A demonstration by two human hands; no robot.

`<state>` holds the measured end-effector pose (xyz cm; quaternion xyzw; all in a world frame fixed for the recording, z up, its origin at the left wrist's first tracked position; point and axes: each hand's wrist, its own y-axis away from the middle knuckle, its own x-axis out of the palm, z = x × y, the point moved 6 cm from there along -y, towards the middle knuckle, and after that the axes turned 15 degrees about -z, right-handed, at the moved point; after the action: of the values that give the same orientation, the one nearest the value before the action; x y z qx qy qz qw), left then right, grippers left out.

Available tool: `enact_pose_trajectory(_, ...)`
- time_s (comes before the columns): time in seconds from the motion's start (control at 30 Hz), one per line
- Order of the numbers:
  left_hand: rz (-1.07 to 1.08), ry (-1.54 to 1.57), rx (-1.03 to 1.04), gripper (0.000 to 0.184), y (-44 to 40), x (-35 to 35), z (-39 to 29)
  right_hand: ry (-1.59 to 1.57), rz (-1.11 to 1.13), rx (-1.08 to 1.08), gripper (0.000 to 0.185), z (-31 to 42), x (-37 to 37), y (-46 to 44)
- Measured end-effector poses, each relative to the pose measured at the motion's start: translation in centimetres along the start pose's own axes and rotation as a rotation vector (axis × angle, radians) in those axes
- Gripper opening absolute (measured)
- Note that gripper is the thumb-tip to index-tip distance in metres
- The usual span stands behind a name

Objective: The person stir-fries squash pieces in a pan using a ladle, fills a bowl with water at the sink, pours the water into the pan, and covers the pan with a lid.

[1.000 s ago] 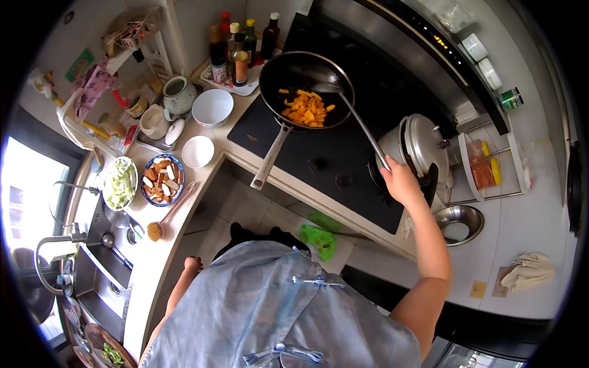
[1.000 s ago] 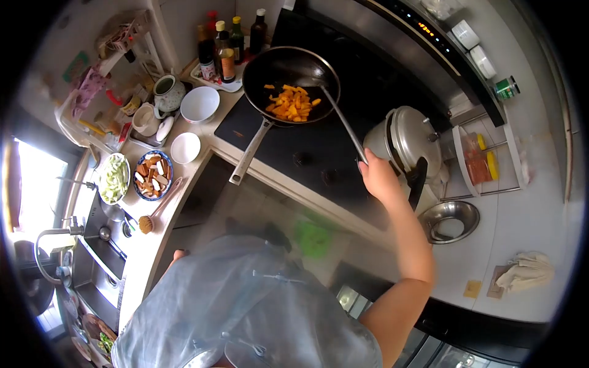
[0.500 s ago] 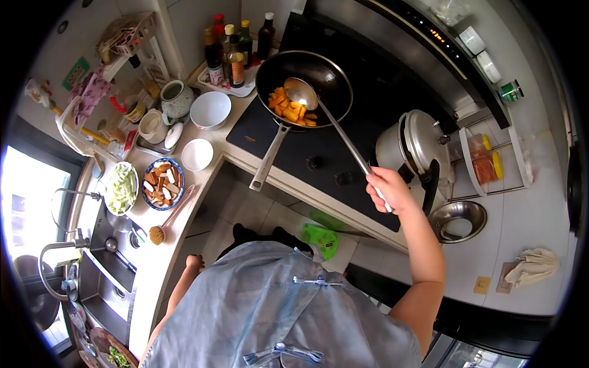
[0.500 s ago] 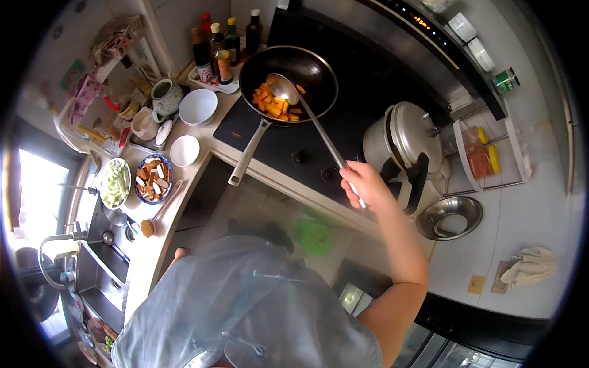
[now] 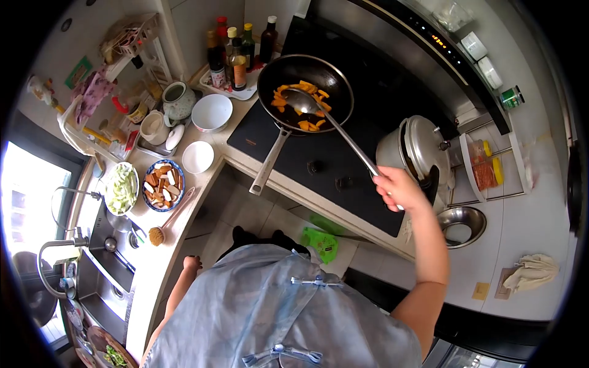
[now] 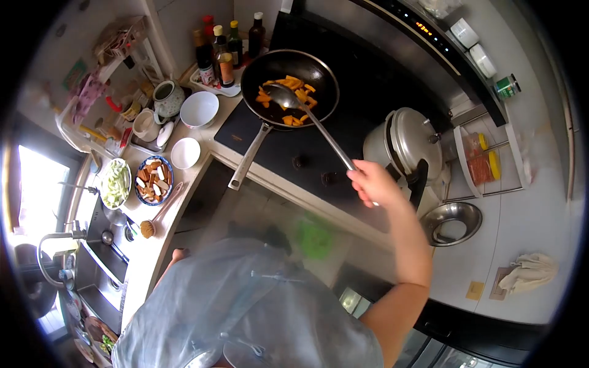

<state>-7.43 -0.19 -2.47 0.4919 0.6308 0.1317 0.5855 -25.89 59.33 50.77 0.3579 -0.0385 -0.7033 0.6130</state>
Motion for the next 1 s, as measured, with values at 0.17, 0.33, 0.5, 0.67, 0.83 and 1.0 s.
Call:
enact_pose_trajectory(0.17, -0.014, 0.138, -0.096, 0.024, 0.7, 0.5, 1.1, 0.211, 0.069, 0.050, 0.013, 1.2, -2.6, 1.0)
enact_pose_trajectory(0.33, -0.040, 0.217, -0.147, 0.022, 1.5, 0.3, 1.1, 0.248, -0.172, -0.015, 0.013, -1.2, -2.3, -4.4)
enact_pose_trajectory(0.5, -0.026, 0.137, -0.069, 0.025, 1.0, -0.3, 1.2, -0.034, -0.361, -0.103, 0.012, -3.6, 1.8, -10.2)
enact_pose_trajectory(0.67, -0.031, 0.048, 0.001, 0.028, 1.1, -0.5, 0.7, 0.029, -0.286, -0.180, 0.013, -2.9, 7.2, -10.1)
enact_pose_trajectory(0.83, -0.039, -0.056, 0.078, 0.031, 1.6, -0.7, 0.4, -0.076, -0.015, -0.165, 0.011, -2.9, 6.8, -5.3)
enact_pose_trajectory(1.0, -0.111, -0.324, 0.289, 0.035, 5.1, -2.3, -1.9, -0.299, 0.094, 0.005, 0.014, -5.0, 5.9, -2.6)
